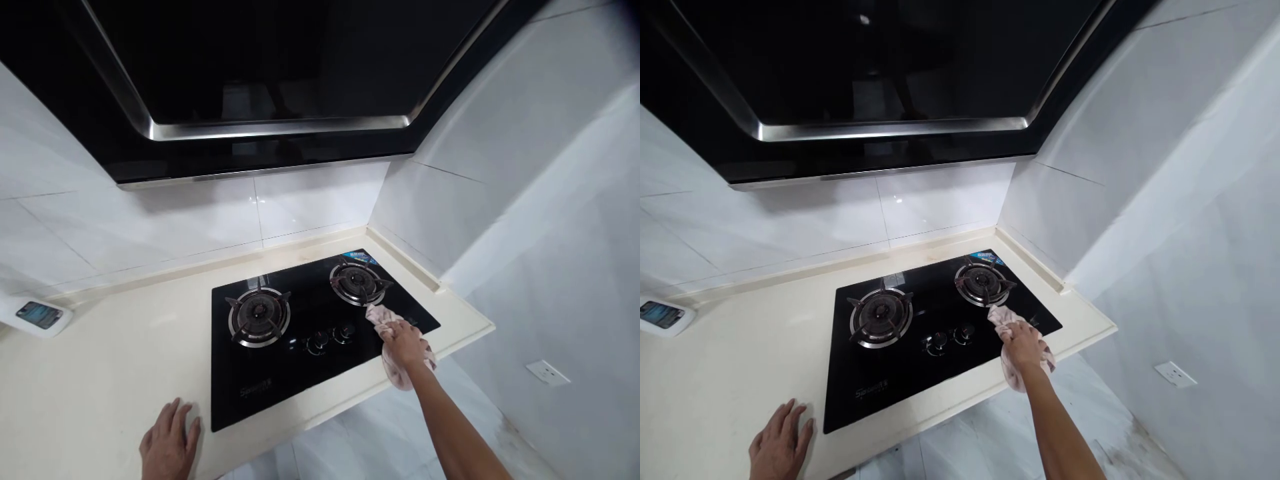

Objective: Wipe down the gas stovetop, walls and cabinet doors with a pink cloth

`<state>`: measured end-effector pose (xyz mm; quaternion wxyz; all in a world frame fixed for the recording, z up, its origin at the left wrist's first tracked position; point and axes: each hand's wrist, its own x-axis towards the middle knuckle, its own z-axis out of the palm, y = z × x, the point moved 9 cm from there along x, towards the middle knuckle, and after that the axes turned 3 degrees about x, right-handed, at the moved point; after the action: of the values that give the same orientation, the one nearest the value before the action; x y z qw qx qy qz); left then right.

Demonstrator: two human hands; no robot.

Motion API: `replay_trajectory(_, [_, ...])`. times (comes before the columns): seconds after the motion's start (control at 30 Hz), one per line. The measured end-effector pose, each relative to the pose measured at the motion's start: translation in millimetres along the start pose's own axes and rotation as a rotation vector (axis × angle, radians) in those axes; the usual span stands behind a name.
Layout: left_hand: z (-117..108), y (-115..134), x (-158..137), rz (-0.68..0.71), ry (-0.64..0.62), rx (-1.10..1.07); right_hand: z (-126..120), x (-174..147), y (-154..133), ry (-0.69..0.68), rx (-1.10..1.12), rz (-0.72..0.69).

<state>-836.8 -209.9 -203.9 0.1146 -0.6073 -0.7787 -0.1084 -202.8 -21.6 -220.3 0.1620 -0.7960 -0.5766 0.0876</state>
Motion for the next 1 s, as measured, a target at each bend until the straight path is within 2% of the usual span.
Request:
replay_trajectory(0.1, [0.7, 0.6, -0.5, -0.005, -0.011, 0.002, 17.4, 1.3, -35.3, -0.108, 0.014, -0.194])
replay_trajectory(0.17, [0.7, 1.4, -1.2, 0.004, -0.004, 0.008, 25.7, 5.3, -55.3, -0.144, 0.021, -0.27])
replay_trajectory(0.4, [6.0, -0.2, -5.2, 0.008, 0.012, 0.012, 44.5, 47.3, -112.7, -0.155, 0.048, -0.336])
replay_trajectory(0.5, [4.2, 1.5, -6.3, 0.011, 0.01, 0.001, 47.7, 52.8, -128.2, -0.168, 0.067, -0.397])
replay_trajectory(0.6, [0.6, 3.0, -6.6, 0.012, -0.007, -0.016, 39.7, 42.4, -121.7, -0.145, 0.09, -0.447])
replay_trajectory(0.67, [-1.6, 3.7, -6.8, 0.012, -0.015, -0.024, 29.8, 28.8, -102.5, -0.087, 0.093, -0.426])
replay_trajectory(0.77, [-2.6, 5.2, -6.9, 0.017, -0.008, -0.031, 15.7, 1.7, -61.4, 0.061, 0.064, -0.273])
replay_trajectory(0.87, [1.0, 5.3, -7.2, 0.011, -0.001, -0.027, 9.4, -36.4, -31.7, 0.226, 0.01, -0.039])
replay_trajectory(0.93, [5.3, 5.0, -7.9, 0.011, -0.001, -0.025, 14.0, -67.1, -36.7, 0.277, -0.02, 0.028])
replay_trajectory(1.0, [9.2, 4.3, -8.9, 0.018, 0.008, -0.031, 24.6, -97.6, -63.7, 0.267, -0.005, -0.048])
